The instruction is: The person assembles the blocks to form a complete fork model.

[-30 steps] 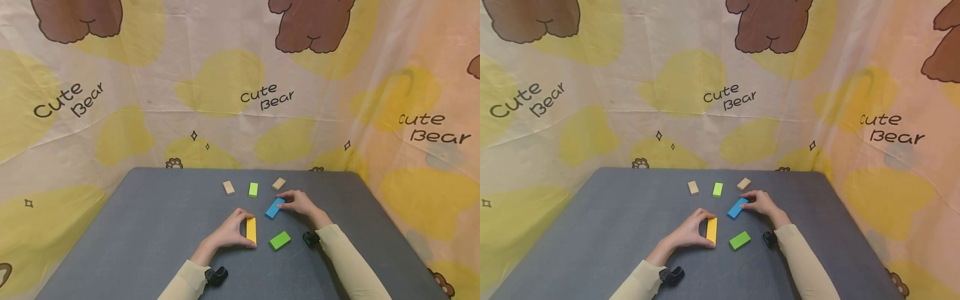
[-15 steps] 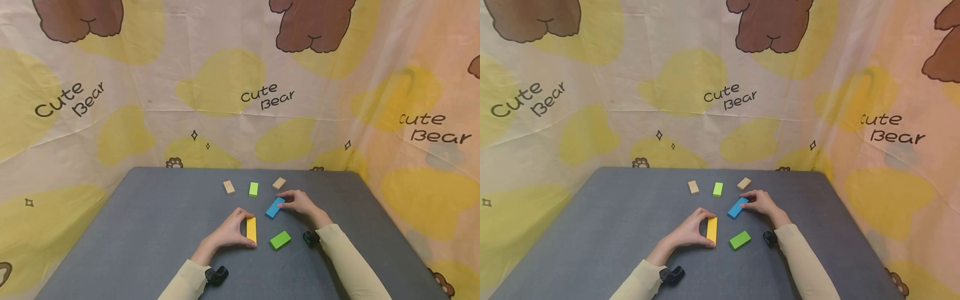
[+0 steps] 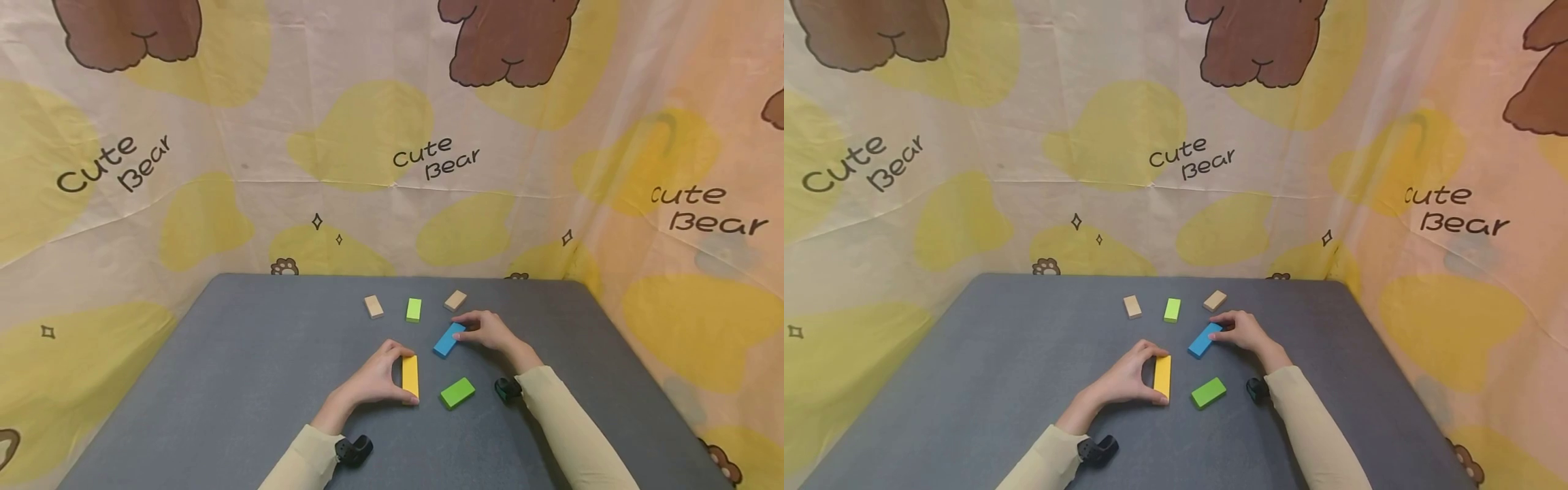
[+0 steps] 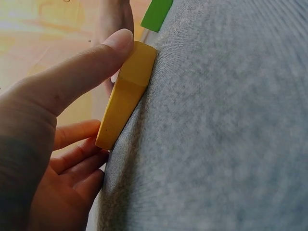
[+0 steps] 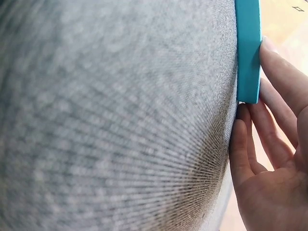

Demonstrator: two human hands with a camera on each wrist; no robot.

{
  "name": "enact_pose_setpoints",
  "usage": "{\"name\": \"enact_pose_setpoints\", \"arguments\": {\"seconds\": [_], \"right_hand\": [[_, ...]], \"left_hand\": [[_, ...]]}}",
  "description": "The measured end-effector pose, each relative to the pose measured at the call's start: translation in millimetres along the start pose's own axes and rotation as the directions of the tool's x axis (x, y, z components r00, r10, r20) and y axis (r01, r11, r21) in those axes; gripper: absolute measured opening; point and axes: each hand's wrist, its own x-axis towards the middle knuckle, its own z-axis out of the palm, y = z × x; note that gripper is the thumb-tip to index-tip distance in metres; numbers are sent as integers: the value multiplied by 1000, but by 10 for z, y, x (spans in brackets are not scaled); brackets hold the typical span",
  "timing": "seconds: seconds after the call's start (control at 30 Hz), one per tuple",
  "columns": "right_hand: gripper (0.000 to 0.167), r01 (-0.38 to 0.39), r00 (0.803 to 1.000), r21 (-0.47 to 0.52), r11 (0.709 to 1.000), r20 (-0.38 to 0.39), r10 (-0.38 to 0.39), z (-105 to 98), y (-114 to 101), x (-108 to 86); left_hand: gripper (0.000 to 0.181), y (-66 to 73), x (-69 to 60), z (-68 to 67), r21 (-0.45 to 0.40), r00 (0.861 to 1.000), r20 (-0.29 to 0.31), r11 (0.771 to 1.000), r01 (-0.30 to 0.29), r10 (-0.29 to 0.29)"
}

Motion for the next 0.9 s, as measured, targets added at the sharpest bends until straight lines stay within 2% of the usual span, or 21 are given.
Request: {"name": "enact_pose_setpoints", "arguments": {"seconds": [0.23,0.33,0.43,0.57,0.7,0.9], "right_hand": [[46,-11,1000,11,1000,1,11,3,4,18],[47,-6,1000,1,1000,2,6,6,17,26],[46,-2,1000,-3,1000,-3,2,2,21,24],[46,-6,1000,1,1000,-4,6,0,15,16],[46,-19,1000,5,1000,0,19,6,13,18],[45,-21,1000,1,1000,-2,21,10,19,21]], "left_hand": [[79,-15,-8,-18,-20,1000,-31,1000,-4,3],[68,-29,-26,-45,-6,997,-60,999,-54,53],[57,-34,-48,-86,40,988,-70,990,-135,137],[51,-19,-83,-146,89,972,-38,970,-228,232],[49,9,-122,-184,82,962,13,959,-271,271],[42,57,-145,-207,80,949,56,946,-313,309]]}}
